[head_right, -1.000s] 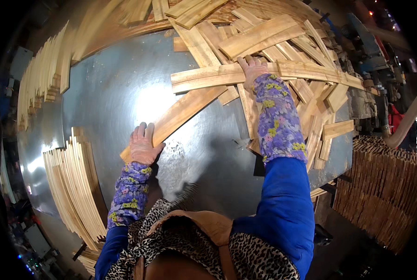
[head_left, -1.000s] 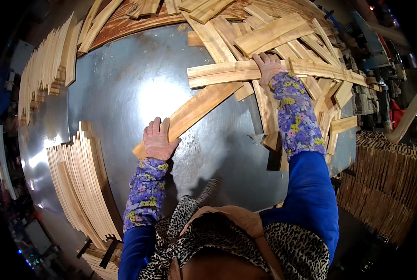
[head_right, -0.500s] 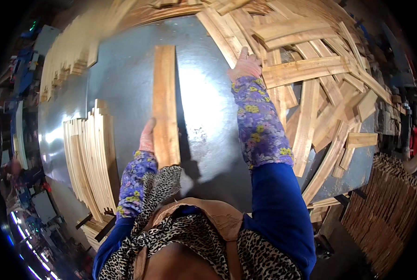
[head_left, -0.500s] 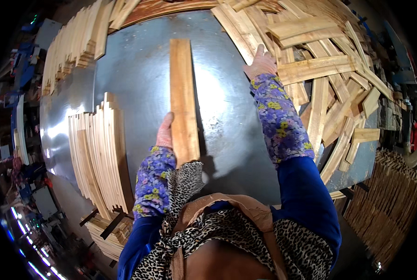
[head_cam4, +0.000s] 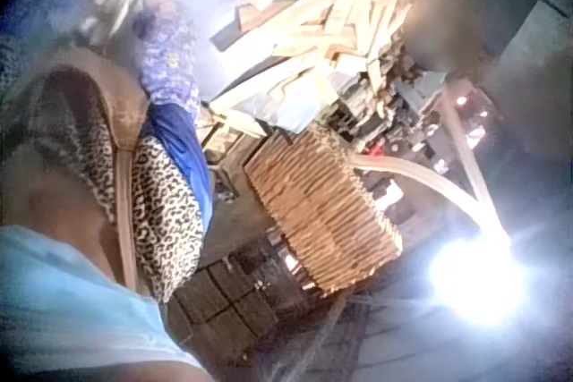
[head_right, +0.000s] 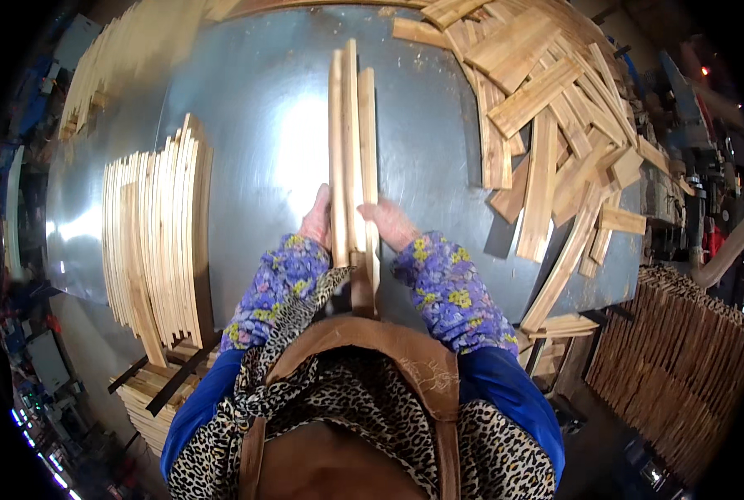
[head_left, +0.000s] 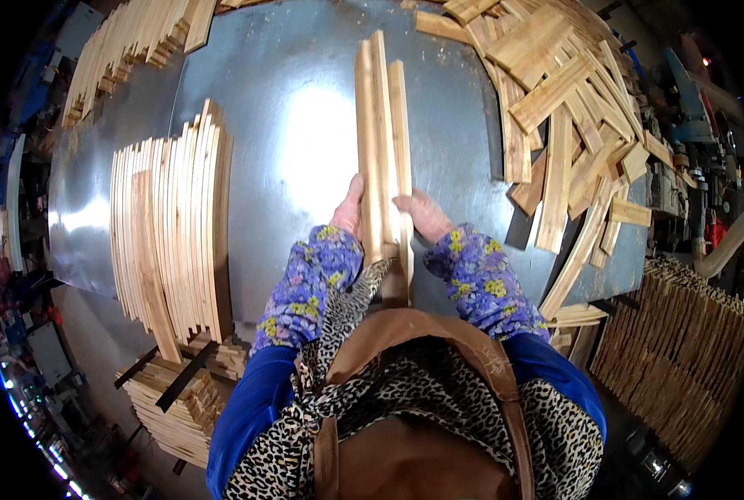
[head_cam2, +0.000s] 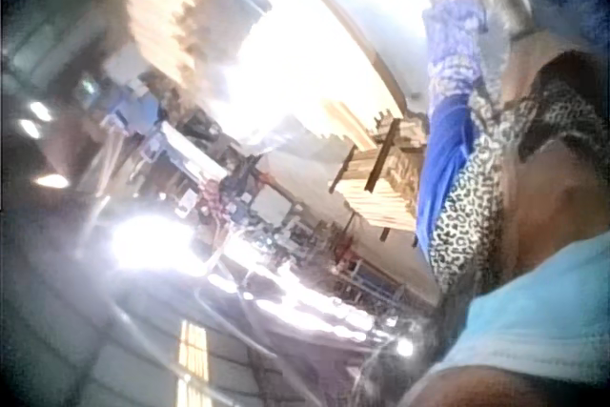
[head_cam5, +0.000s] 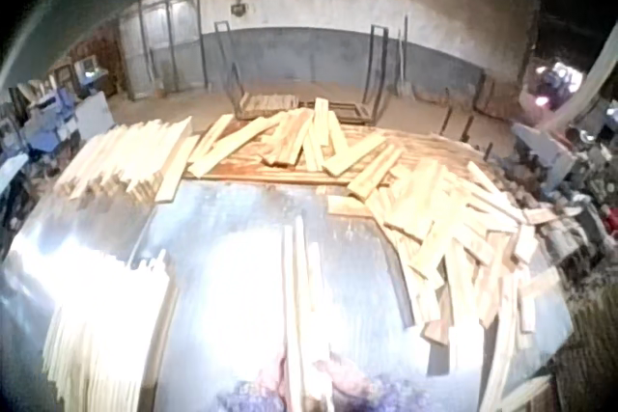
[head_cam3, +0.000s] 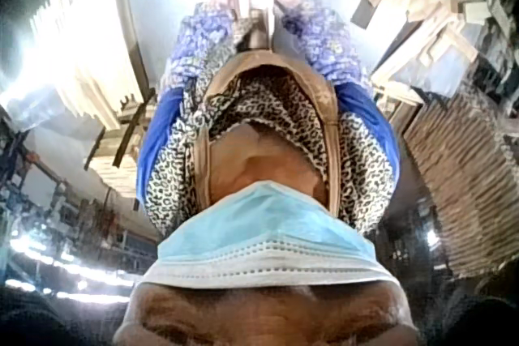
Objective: The person repeatedly picks up thin wooden planks from a pile on a metal table and stacks them into a neat pile. The person handles the planks one by one or in small groups, aligning them before placing them in the stack.
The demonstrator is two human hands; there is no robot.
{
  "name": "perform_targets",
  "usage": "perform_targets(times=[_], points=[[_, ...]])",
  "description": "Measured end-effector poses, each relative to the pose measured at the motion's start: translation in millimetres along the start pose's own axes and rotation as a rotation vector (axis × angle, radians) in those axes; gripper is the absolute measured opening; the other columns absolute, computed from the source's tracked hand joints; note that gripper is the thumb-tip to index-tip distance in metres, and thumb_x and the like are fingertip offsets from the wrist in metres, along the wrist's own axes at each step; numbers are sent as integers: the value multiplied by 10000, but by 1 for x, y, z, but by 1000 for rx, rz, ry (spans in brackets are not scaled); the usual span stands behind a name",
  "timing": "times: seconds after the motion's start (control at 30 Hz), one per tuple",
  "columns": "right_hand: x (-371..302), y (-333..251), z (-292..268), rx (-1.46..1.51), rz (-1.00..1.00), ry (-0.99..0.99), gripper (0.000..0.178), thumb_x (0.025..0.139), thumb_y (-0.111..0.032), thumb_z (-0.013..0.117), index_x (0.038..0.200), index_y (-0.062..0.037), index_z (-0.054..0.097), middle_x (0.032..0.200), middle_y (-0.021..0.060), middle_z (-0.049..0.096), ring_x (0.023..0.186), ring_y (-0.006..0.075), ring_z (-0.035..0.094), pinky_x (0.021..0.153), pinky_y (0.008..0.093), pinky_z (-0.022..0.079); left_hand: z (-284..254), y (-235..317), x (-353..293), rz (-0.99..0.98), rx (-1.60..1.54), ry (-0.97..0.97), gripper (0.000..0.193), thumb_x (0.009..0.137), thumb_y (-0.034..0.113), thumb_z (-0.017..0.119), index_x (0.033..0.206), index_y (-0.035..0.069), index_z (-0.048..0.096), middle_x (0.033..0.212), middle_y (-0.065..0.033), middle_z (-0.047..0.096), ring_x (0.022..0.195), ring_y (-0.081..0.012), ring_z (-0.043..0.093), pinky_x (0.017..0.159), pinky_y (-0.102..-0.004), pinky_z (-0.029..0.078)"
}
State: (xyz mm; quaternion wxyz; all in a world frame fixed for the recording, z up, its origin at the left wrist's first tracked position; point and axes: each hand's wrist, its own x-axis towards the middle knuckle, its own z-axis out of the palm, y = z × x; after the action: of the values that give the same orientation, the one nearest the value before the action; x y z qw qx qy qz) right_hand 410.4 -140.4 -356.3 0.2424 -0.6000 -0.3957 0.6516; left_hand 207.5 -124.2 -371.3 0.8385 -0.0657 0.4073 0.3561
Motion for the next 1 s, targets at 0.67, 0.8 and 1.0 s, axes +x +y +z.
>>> perform_targets(times=[0.67,0.8,1.0], points=[[-6,-41,346,-651,-154,-695,846,1082,-620,501,1657,-51,255,1572,412,455,1283,519,652,1152,490,507,-170,39,-268,948,2043,978,760,785,337,867,1407,16,570,1402,-189,569,1403,-380,496,1263,-581,291],[22,18,295,-373,-161,-653,941,1078,-649,550,1698,14,302,1678,254,473,1576,321,440,1300,399,358,-161,57,-276,631,2129,961,686,804,344,888,1347,19,623,1413,-197,584,1418,-380,501,1256,-556,321],[21,41,13,-331,-189,278,633,1075,-358,650,1599,-28,516,1525,192,632,1409,300,606,1182,402,485,-112,61,-227,724,2105,1084,697,918,340,831,1473,-12,600,1578,-247,539,1495,-386,475,1249,-508,384]])
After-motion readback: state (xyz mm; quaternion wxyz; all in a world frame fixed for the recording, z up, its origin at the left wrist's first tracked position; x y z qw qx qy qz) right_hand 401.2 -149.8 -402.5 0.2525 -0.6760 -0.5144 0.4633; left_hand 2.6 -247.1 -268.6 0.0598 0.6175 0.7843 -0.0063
